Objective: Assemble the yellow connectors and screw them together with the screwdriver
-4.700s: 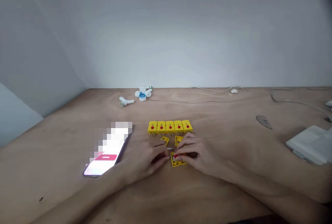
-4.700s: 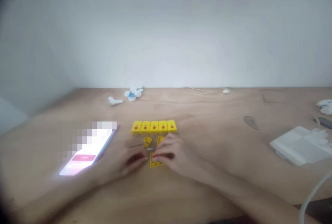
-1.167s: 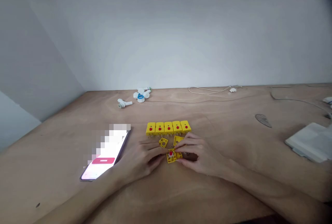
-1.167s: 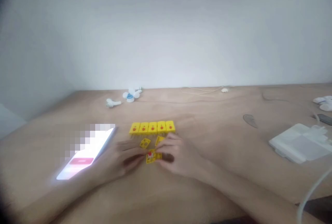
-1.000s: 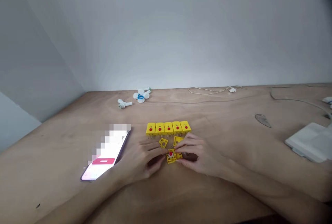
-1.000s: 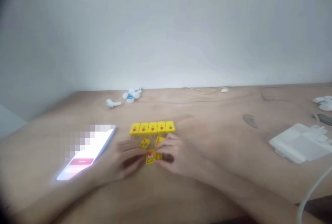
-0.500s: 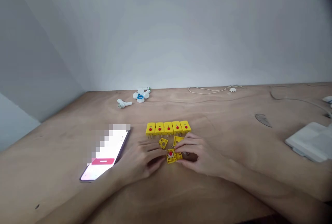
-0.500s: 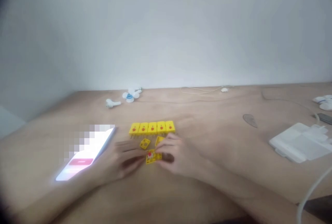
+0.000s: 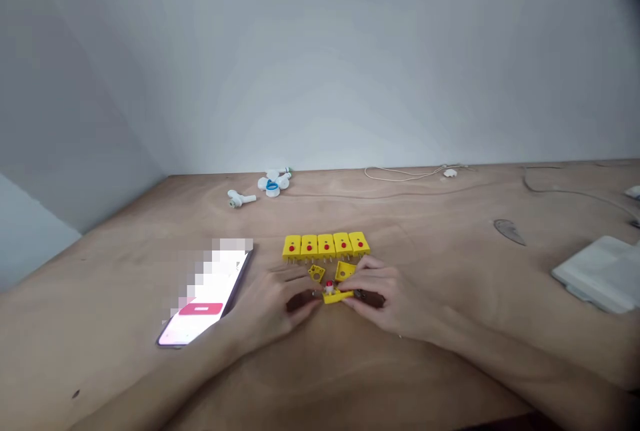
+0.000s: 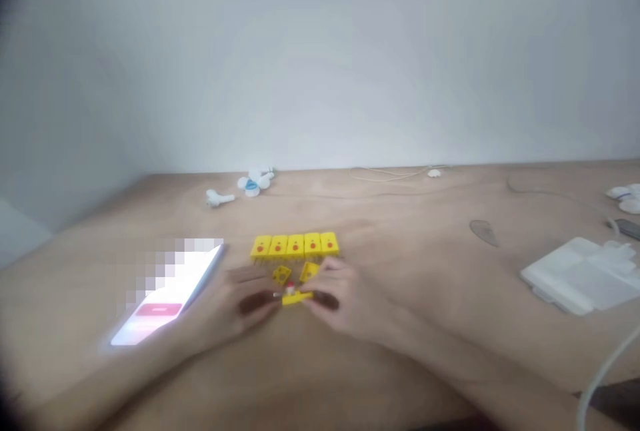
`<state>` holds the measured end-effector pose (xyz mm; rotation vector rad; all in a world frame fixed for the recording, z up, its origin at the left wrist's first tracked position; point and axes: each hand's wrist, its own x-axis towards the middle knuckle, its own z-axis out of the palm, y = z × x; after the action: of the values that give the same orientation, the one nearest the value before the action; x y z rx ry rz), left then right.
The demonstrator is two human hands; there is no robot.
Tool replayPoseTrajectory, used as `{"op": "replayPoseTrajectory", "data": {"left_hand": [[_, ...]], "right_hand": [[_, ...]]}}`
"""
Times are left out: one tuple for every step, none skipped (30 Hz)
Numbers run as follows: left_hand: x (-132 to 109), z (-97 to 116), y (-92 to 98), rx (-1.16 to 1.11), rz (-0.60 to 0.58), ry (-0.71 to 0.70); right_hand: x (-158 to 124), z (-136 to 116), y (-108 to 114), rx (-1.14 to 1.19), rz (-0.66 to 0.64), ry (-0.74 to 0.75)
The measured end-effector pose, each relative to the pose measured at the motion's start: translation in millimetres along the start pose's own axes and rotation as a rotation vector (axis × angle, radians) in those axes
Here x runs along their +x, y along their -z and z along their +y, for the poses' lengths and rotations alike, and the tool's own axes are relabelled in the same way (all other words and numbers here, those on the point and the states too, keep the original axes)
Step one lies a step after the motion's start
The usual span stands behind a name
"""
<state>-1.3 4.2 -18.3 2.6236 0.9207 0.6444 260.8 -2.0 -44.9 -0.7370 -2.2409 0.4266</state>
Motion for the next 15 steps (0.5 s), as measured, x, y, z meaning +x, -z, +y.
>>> {"op": "replayPoseTrajectory", "data": {"left_hand": [[-0.3, -0.6, -0.5, -0.017, -0.006, 0.03], [-0.6, -1.2, -1.1, -0.033, -0.011, 0.058], [-0.9, -1.7, -1.7, -0.046, -0.009, 0.079], [-1.2, -2.2, -2.1, -0.056, -0.009, 0.097], [-1.4, -2.4, -2.4, -0.06, -0.005, 0.11], [-1.6, -2.4, -2.5, -0.062, -0.003, 0.119], [-1.8, -2.3, -2.4, -0.064, 0.0, 0.124], [-2.0, -1.9, -2.2, -0.064, 0.005, 0.128], [-2.1, -1.3, -1.9, -0.064, 0.01, 0.132], [-2.3, -0.6, -1.6, -0.065, 0.018, 0.132], [-2.4, 0.2, -1.3, -0.068, 0.028, 0.132], [-2.7, 1.0, -1.0, -0.072, 0.036, 0.13], [-3.0, 1.8, -0.8, -0.076, 0.051, 0.123], [-3.3, 2.6, -0.6, -0.08, 0.067, 0.113], [-3.6, 3.4, -0.3, -0.084, 0.088, 0.1]], "right_hand": [[-0.4, 0.7, -0.3, 0.0, 0.002, 0.005], [-0.6, 1.1, -0.3, 0.002, 0.005, 0.013], [-0.7, 1.3, 0.1, 0.005, 0.007, 0.022], [-0.7, 1.2, 0.7, 0.009, 0.005, 0.03], [-0.7, 1.1, 1.6, 0.011, -0.001, 0.035], [-0.6, 1.0, 2.4, 0.012, -0.009, 0.037], [-0.7, 1.1, 3.2, 0.012, -0.011, 0.037], [-0.8, 1.3, 3.8, 0.011, -0.009, 0.032], [-1.0, 1.9, 4.0, 0.011, 0.0, 0.025], [-1.3, 2.6, 4.0, 0.015, 0.013, 0.018], [-1.6, 3.5, 3.8, 0.023, 0.029, 0.011], [-1.8, 4.4, 3.4, 0.033, 0.043, 0.004], [-2.1, 5.1, 3.0, 0.047, 0.057, -0.001], [-2.2, 5.4, 2.7, 0.064, 0.071, -0.009], [-2.2, 5.4, 2.6, 0.081, 0.085, -0.018]]}}
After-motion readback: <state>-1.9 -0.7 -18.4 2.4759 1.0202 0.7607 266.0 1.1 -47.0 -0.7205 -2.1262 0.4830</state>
